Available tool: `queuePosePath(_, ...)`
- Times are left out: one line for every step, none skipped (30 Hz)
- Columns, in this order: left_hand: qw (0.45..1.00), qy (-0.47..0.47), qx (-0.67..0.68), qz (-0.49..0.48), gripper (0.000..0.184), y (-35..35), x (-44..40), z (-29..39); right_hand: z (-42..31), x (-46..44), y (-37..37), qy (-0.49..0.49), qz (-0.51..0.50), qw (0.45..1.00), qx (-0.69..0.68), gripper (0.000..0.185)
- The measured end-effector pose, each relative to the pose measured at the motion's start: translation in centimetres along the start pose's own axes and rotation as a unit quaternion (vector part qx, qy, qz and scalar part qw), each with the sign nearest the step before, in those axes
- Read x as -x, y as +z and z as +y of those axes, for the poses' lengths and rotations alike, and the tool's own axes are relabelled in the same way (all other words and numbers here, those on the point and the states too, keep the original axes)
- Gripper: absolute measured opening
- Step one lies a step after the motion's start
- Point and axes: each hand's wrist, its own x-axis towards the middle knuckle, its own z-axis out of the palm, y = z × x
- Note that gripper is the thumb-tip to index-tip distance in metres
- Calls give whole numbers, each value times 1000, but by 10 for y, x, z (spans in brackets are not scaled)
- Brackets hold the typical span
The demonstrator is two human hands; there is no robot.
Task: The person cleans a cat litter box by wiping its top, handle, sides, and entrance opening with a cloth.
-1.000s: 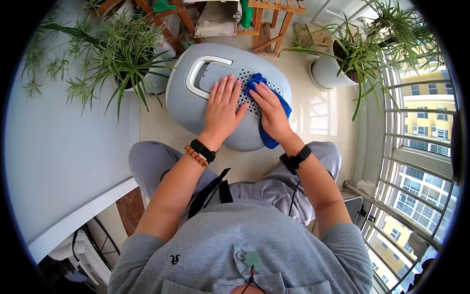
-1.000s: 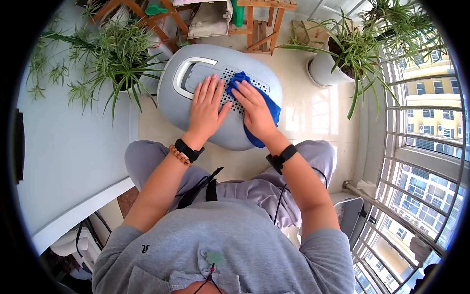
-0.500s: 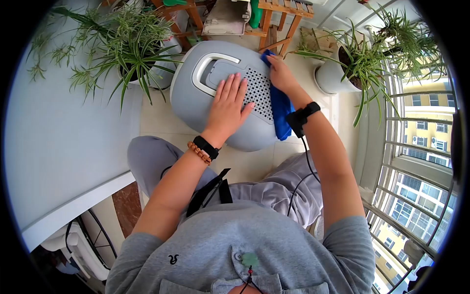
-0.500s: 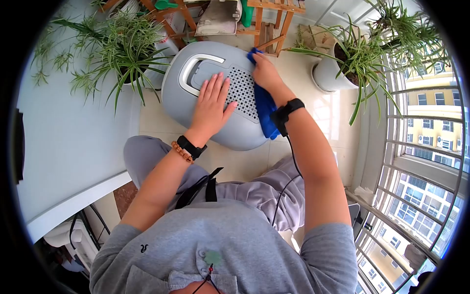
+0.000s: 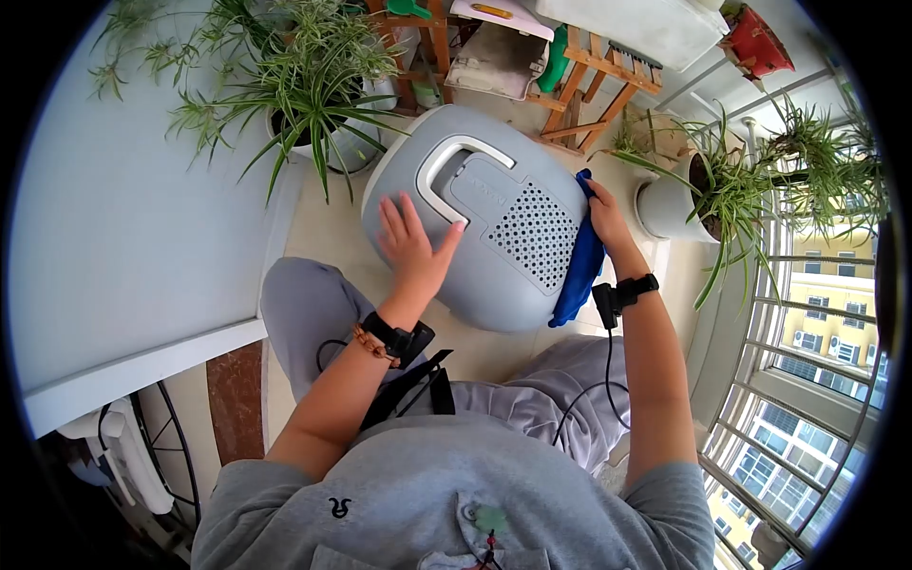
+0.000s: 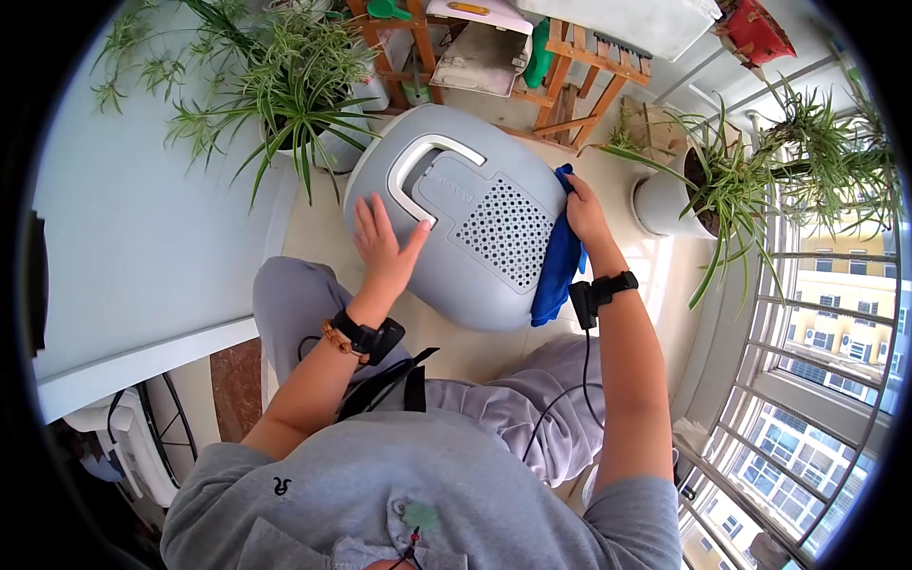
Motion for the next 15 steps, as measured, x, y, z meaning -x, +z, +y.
queuePosePath(999, -15, 7, -29, 113, -2, -2, -1, -1, 7, -1, 36, -10, 999, -13, 46)
queuePosePath(998, -27, 15, -55, 115, -4, -5, -1, 0, 16, 0, 24, -2, 1000, 2, 46)
queuePosePath(998, -24, 17, -64, 117, -6, -8, 0, 5, 27, 3, 10, 9, 1000, 17, 46)
queuePosePath(997, -21, 19, -75, 118, -7, -9, 0, 9, 41, 5, 0, 20, 999, 30, 46)
queuePosePath(996, -18, 19, -87, 120, -9, -9, -1, 13, 59, 5, 15, 20, 1000, 11, 45)
queuePosePath(996, 0, 19, -89, 119, -12, -11, -4, 14, 79, 8, -7, 39, 999, 21, 46)
queuePosePath(995, 18, 20, -91, 118, -15, -12, -7, 16, 98, 11, -9, 48, 998, 36, 46)
queuePosePath(995, 36, 21, -92, 117, -17, -15, -9, 18, 111, 14, -13, 58, 997, 51, 45)
queuePosePath(993, 78, -25, -82, 115, -19, -17, -6, 6, 121, 10, 38, 39, 998, 15, 45)
queuePosePath(988, 119, -70, -73, 113, -23, -18, 1, -9, 123, 9, -6, 33, 999, 1, 44)
queuePosePath(978, 160, -114, -63, 111, -25, -18, 9, -25, 123, 10, -50, 27, 998, -12, 44)
queuePosePath(973, 196, -102, -67, 109, -23, -15, 23, -44, 123, 13, -95, 21, 995, -25, 44)
queuePosePath(966, 229, -92, -73, 107, -18, -5, 40, -73, 120, 18, -154, -7, 988, -23, 46)
queuePosePath(958, 263, -81, -80, 106, -12, 6, 55, -101, 114, 28, -212, -33, 976, -22, 48)
queuePosePath(948, 277, -122, -96, 104, -5, 15, 63, -120, 106, 41, -258, -87, 962, -14, 46)
